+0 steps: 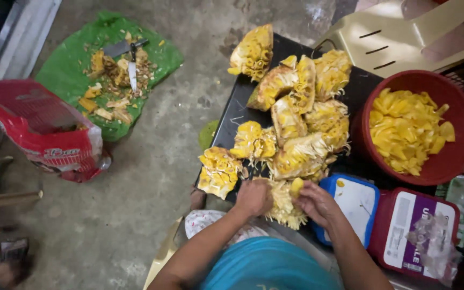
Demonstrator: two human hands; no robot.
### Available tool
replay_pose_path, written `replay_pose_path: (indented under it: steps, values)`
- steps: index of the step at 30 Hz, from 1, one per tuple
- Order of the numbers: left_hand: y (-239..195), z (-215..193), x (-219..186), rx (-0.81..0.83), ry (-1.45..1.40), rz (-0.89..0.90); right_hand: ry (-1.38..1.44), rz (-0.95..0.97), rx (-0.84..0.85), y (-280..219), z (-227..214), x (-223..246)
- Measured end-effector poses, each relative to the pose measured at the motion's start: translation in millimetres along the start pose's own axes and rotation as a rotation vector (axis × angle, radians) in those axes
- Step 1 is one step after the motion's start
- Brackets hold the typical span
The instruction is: Removing jackfruit bulbs from the fruit and placing them into a bowl.
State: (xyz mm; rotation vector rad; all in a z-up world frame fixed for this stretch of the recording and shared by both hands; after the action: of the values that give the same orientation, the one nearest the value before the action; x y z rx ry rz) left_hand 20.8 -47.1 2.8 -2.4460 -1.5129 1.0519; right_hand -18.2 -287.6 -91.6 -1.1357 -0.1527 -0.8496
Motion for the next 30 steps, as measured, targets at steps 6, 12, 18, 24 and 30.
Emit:
replay_pose_path:
  steps: [6, 12, 18, 24, 30]
  values:
    - [-10, -75, -51, -0.474, -0.764, 0.145, -0.006, -0.247, 0.007, -40, 56, 31]
    - [2, -79, -66, -0.505, -0.436, 0.208, -0.284, -0.460, -0.188, -59, 57, 50]
    - [7, -77, -74, -0.512, -0.420, 0.337, -0.626, -0.580, -0.273, -61, 46, 58]
    - [8, -71, -77, -0.447, -0.541, 0.348, -0.798, -0.580, -0.342, -76, 68, 68]
    - [32, -62, -70, -0.353, -0.630, 0.381, -1.047, -0.912, -0.351, -106, 119, 102]
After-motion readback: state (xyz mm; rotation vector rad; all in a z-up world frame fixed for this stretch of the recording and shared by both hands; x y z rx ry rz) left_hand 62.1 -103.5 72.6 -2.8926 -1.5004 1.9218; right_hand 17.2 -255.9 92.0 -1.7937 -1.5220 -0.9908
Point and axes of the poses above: each hand's wrist, its own y-axis towards the middle knuckle, its own z-axis out of the palm, x = y × z, the point moved 5 cm from there along y, towards the middle knuckle, and after that the axes turned 2 degrees about -x, right-handed, at the moved point
